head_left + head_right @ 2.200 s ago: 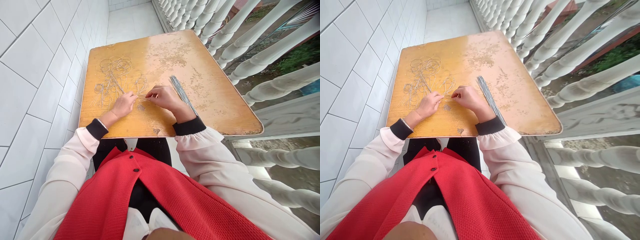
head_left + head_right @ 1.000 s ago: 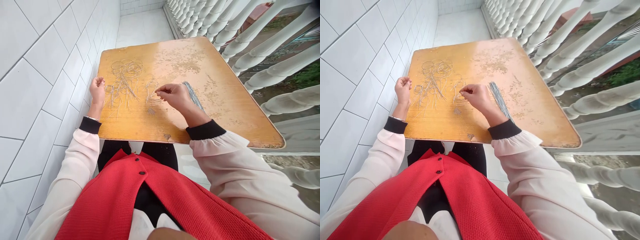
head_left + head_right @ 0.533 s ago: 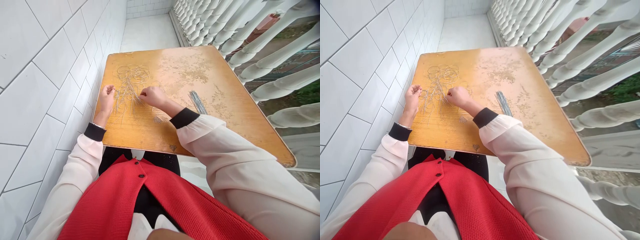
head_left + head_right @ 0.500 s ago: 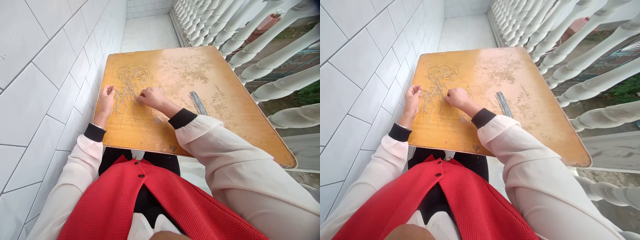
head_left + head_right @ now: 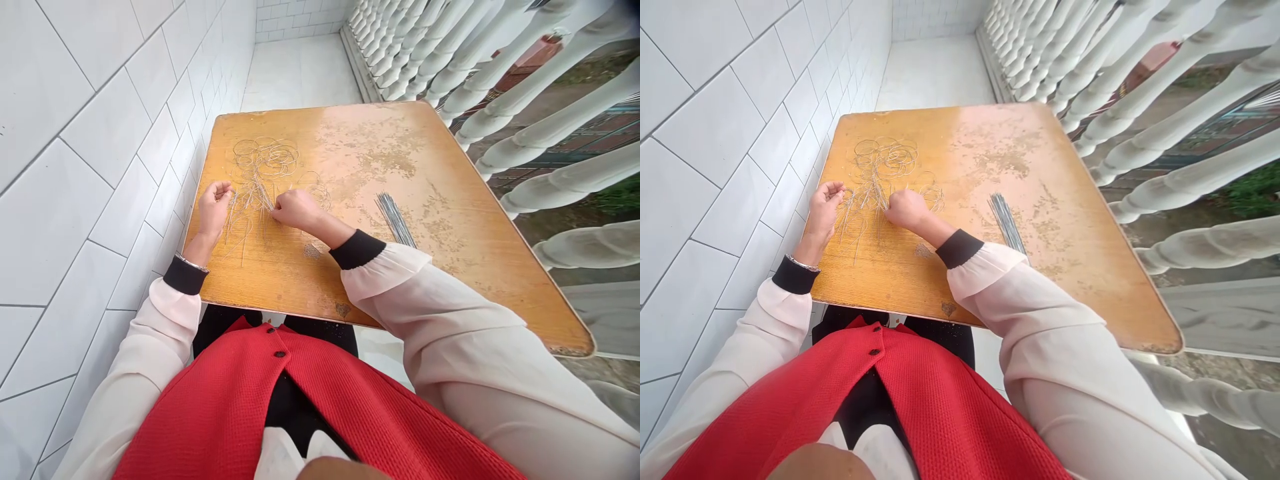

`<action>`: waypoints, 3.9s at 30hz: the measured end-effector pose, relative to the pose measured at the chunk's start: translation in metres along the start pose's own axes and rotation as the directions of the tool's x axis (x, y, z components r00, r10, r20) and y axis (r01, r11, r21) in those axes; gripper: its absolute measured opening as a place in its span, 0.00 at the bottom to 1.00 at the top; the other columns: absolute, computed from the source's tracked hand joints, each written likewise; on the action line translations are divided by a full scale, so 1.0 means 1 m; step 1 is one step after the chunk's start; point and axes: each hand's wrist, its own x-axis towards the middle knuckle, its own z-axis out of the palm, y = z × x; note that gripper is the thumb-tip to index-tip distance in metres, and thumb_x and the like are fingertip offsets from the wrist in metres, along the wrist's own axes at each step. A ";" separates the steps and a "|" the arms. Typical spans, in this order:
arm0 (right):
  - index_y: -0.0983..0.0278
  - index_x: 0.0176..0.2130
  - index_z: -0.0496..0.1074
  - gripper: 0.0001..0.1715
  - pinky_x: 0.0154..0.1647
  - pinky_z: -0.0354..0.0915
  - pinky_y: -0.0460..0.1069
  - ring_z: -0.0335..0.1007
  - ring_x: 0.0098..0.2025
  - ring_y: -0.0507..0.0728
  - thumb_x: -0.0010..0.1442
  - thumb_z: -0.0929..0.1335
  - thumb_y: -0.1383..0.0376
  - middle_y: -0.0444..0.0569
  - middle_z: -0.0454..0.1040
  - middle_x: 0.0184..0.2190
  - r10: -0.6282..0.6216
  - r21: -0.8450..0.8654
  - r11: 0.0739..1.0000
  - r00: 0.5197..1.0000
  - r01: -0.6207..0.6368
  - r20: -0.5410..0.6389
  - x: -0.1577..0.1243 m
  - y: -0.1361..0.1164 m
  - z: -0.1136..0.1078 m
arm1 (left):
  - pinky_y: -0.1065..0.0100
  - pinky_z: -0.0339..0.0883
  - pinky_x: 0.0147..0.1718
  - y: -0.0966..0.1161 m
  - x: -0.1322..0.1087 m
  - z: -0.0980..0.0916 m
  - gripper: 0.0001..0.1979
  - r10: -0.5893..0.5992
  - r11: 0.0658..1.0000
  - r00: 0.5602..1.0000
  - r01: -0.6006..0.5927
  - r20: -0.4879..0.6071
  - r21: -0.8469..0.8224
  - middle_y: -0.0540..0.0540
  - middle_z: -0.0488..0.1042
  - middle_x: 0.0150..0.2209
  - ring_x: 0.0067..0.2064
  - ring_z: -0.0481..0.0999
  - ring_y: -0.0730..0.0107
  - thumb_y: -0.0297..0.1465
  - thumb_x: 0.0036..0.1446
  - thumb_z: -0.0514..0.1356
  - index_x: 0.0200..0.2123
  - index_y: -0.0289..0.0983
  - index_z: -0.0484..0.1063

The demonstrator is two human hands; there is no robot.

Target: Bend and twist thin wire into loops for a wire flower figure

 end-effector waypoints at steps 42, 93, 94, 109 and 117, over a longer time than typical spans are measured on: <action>0.70 0.49 0.80 0.19 0.54 0.64 0.56 0.70 0.56 0.68 0.63 0.69 0.62 0.64 0.74 0.55 -0.084 0.066 0.993 0.978 0.098 -0.189 0.105 0.048 -0.006 | 0.45 0.55 0.69 0.020 -0.039 0.018 0.35 -0.055 0.540 0.834 -0.438 0.549 0.719 0.27 0.60 0.70 0.71 0.60 0.39 0.42 0.56 0.69 0.62 0.31 0.70; 0.69 0.42 0.82 0.19 0.44 0.68 0.57 0.77 0.45 0.68 0.66 0.66 0.58 0.64 0.81 0.43 0.195 0.260 0.957 0.952 -0.132 -0.236 -0.037 0.067 0.019 | 0.50 0.70 0.52 0.035 -0.051 0.067 0.12 -0.116 0.397 0.789 -0.520 0.604 0.756 0.30 0.79 0.47 0.51 0.79 0.45 0.28 0.66 0.55 0.44 0.30 0.77; 0.70 0.41 0.82 0.20 0.44 0.68 0.57 0.77 0.45 0.69 0.65 0.67 0.57 0.65 0.81 0.42 0.219 0.243 0.956 0.954 -0.167 -0.204 -0.032 0.067 0.019 | 0.51 0.70 0.52 0.037 -0.051 0.067 0.14 -0.132 0.372 0.788 -0.523 0.601 0.767 0.30 0.79 0.47 0.51 0.79 0.46 0.27 0.66 0.53 0.45 0.29 0.78; 0.65 0.30 0.77 0.07 0.40 0.66 0.56 0.76 0.40 0.67 0.58 0.68 0.70 0.60 0.79 0.33 0.313 0.388 0.901 0.909 -0.192 -0.276 -0.003 0.090 0.037 | 0.60 0.70 0.48 0.031 -0.002 0.079 0.15 -0.122 0.303 0.869 -0.427 0.479 0.852 0.32 0.80 0.49 0.50 0.80 0.53 0.26 0.65 0.52 0.47 0.30 0.78; 0.62 0.27 0.73 0.07 0.38 0.66 0.54 0.72 0.35 0.61 0.58 0.70 0.68 0.55 0.78 0.30 0.314 0.538 0.841 0.867 -0.064 -0.388 0.002 0.105 0.045 | 0.61 0.67 0.45 0.033 -0.003 0.069 0.08 0.010 0.438 0.893 -0.408 0.449 0.801 0.38 0.79 0.42 0.44 0.78 0.58 0.31 0.66 0.57 0.41 0.34 0.75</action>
